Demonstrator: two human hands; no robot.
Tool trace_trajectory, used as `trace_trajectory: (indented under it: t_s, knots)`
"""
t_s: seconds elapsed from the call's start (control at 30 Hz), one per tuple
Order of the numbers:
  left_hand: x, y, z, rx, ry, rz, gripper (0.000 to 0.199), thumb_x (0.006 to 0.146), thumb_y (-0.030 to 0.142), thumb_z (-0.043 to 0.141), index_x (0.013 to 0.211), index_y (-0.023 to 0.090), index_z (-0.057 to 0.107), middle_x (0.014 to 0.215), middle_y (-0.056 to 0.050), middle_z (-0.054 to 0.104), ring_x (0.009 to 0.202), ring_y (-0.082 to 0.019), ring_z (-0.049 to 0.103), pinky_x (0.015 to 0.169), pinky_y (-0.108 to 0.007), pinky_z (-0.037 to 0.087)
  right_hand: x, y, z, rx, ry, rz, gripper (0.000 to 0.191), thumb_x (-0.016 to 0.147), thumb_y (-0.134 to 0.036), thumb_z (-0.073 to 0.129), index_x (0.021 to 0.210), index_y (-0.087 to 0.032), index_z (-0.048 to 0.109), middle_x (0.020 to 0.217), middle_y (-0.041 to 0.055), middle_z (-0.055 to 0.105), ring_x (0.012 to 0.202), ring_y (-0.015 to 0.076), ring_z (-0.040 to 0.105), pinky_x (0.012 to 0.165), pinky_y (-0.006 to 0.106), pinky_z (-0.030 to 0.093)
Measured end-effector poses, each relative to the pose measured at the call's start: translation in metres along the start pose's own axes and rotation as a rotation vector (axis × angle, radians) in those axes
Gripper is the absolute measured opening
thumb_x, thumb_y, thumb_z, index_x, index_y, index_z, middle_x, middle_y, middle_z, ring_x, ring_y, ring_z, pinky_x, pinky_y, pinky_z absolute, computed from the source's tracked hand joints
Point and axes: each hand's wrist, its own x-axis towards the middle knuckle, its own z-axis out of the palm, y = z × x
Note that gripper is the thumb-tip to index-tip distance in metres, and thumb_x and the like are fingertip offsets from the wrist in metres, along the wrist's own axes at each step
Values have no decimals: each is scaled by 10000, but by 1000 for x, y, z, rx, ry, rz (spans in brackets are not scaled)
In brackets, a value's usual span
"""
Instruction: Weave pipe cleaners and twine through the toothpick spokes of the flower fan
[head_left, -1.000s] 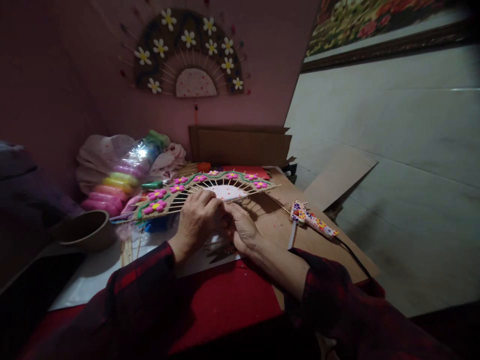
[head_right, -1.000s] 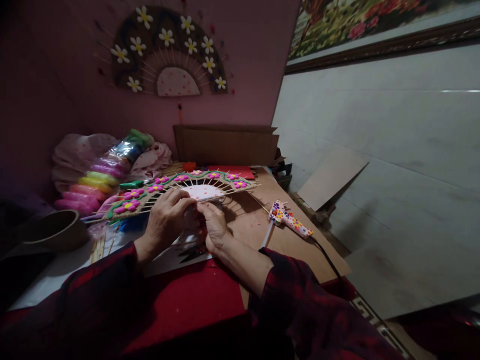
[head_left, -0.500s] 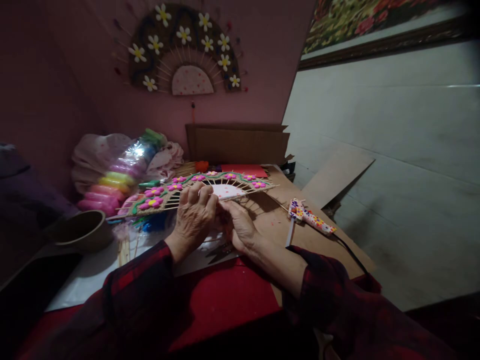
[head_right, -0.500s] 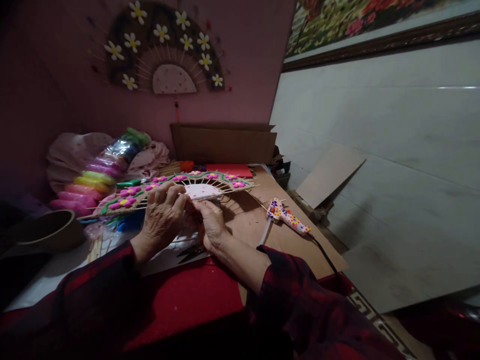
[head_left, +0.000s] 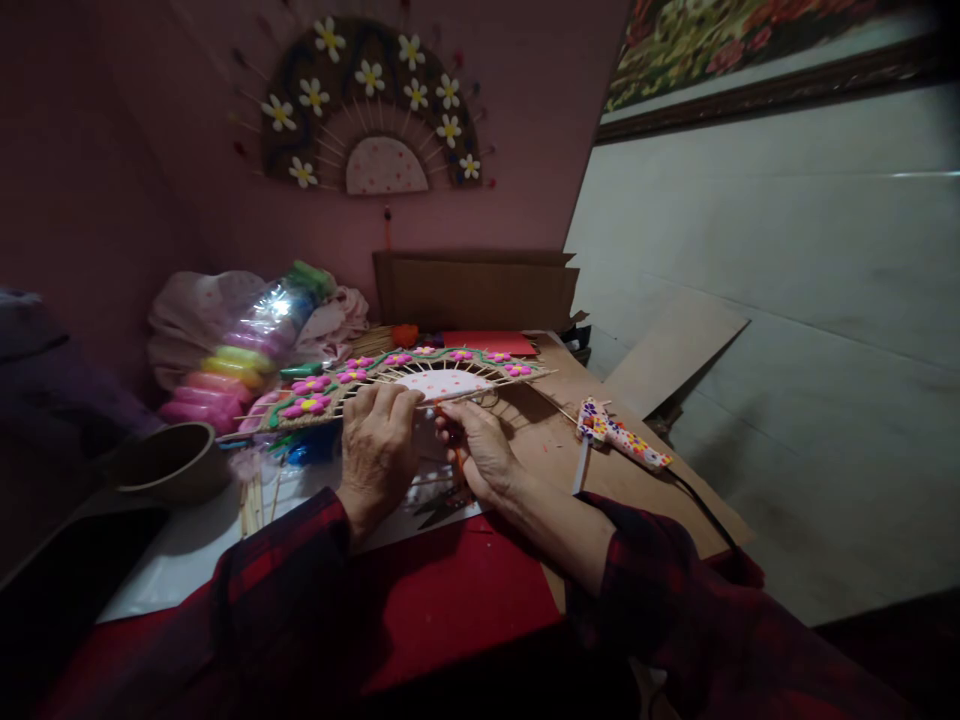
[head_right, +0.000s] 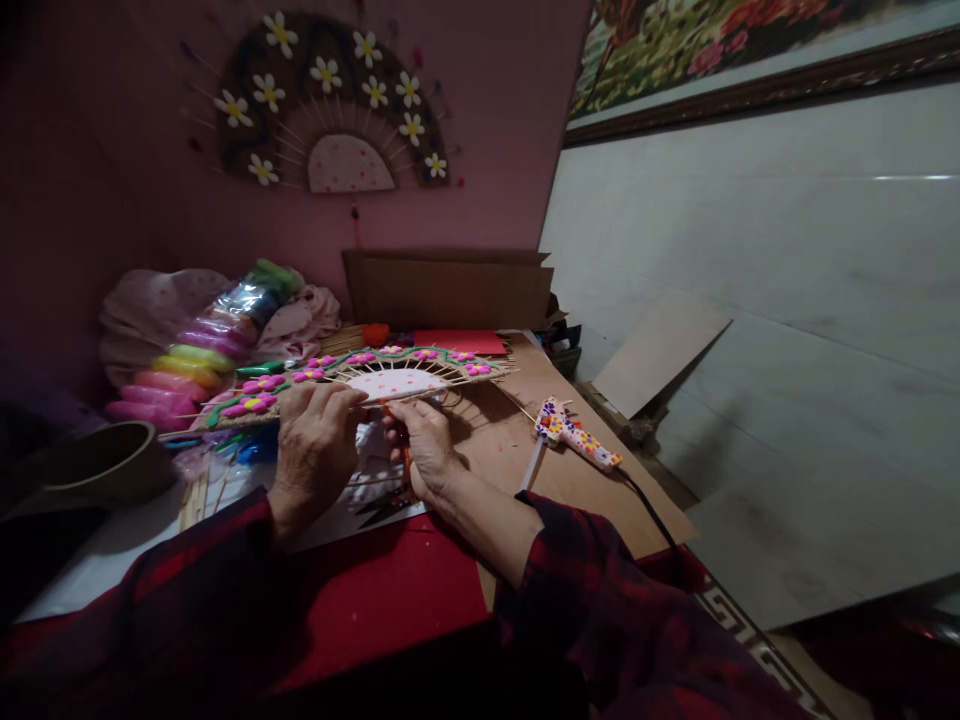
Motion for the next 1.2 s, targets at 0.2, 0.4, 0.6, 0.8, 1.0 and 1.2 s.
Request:
trace_trajectory:
  t_s: [0.2,0.4,0.6,0.8,1.0,1.2]
  knots:
    - [5,-2,7,-26,24,5,110,828,260,570,870,204,655,862,-80,618,836,-248,472,740,-389,345,1,3,1,18,-12,-34,129,603,-271,669,652,-189,581,557,-56,570,466,79,427,400,191,268]
    - [7,1,4,-42,-2,61,110,835,249,556,769,194,626,863,-78,626,853,-249,466,736,-386,325,1,3,1,43,-40,-40,100,619,-248,668,678,-185,615,576,-56,589,492,85,444,445,201,320]
    - [6,-1,2,-46,29,135,76,840,232,561,800,201,618,870,-61,641,894,-240,491,776,-384,326,0,-1,3,112,-76,-72,69,607,-203,685,655,-173,646,613,-47,622,590,89,512,605,203,420]
    - [4,-8,1,-44,35,234,78,832,223,576,868,211,644,891,-56,670,969,-258,508,819,-409,337,1,-1,2,103,-73,-68,80,627,-219,692,676,-171,650,613,-44,620,586,92,506,597,212,411]
    - [4,-15,-2,4,57,399,184,829,136,548,963,212,649,941,-61,670,989,-247,529,829,-407,341,5,3,-4,50,-75,-49,99,664,-254,678,663,-177,615,584,-47,572,502,76,438,458,201,325]
    - [5,-14,-5,7,76,402,159,808,136,564,907,212,662,897,-53,667,957,-233,532,831,-397,348,4,1,-4,12,-33,-35,166,598,-267,727,665,-177,606,599,-48,559,516,75,439,427,194,280]
